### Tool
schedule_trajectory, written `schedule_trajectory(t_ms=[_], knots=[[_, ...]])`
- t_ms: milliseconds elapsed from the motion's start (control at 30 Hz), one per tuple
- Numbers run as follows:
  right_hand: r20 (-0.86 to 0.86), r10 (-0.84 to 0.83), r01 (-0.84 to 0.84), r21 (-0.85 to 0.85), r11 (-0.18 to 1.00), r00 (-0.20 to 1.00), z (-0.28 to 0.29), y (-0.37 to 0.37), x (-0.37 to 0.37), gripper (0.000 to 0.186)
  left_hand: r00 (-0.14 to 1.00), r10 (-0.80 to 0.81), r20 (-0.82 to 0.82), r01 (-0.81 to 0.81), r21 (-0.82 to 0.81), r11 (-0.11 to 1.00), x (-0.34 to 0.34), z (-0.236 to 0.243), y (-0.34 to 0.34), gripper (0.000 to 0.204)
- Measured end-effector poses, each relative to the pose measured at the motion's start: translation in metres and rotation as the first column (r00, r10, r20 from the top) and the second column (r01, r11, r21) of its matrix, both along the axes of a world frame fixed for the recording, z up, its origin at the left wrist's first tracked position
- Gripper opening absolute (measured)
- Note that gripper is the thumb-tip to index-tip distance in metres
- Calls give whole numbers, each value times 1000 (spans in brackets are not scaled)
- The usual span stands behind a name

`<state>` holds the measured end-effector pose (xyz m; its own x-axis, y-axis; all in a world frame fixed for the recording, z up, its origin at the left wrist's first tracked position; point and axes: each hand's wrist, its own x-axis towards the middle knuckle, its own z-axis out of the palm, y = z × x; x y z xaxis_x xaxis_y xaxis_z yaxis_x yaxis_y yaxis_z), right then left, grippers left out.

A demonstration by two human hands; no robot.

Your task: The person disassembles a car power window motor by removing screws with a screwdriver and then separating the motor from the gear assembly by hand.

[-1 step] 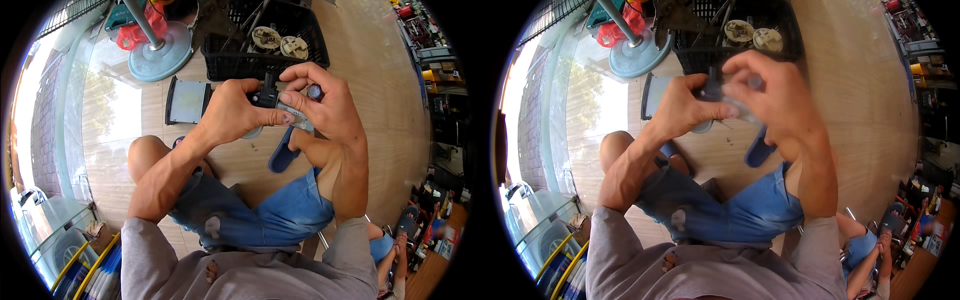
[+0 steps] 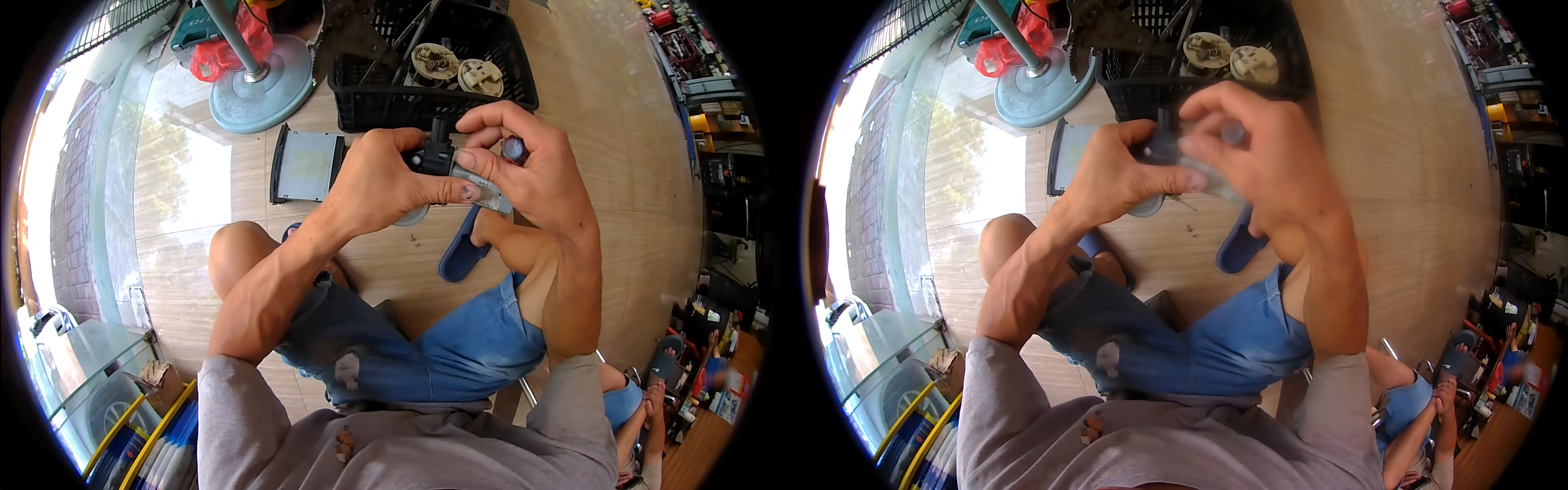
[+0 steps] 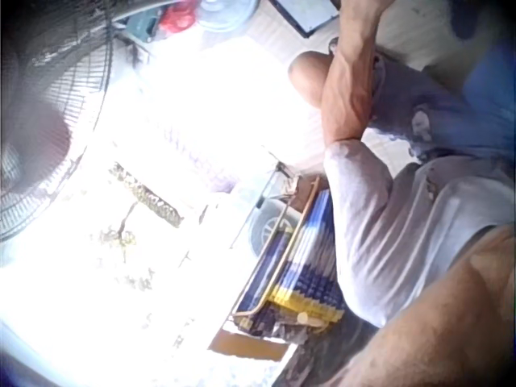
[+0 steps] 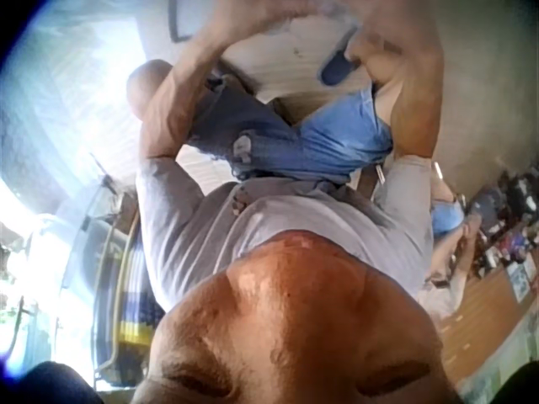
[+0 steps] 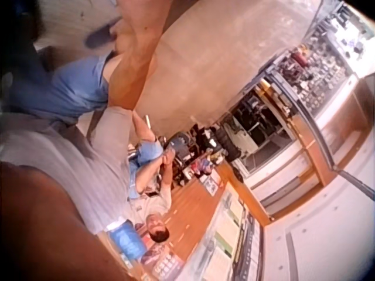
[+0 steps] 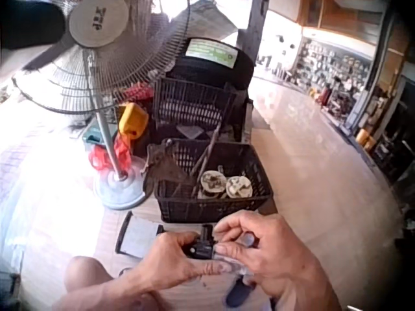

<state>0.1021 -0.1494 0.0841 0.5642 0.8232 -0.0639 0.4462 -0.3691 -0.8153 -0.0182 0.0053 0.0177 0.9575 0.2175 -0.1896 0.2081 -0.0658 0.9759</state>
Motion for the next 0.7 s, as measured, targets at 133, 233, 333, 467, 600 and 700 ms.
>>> schedule_trajectory(t_ms=[133,233,333,467,600,700], knots=[[-46,-29,28,-13,1000,999,0,-1,3,27,1000,6,16,-6,-39,999,1,1,0,50],[-14,-66,68,189,980,998,7,-6,7,25,998,-5,57,12,-127,992,1,4,-3,53],[-8,-268,255,339,906,963,25,-25,22,23,990,-28,139,67,-291,954,-1,0,-7,55],[-183,-250,288,820,495,951,40,-37,25,25,975,-36,221,153,-543,826,-7,-11,-18,48],[-134,118,99,961,259,984,63,-71,22,32,934,-72,351,302,-664,684,-2,-8,-32,48],[-149,90,118,951,284,985,68,-63,-6,27,956,-66,286,229,-584,779,-3,-29,-37,57]])
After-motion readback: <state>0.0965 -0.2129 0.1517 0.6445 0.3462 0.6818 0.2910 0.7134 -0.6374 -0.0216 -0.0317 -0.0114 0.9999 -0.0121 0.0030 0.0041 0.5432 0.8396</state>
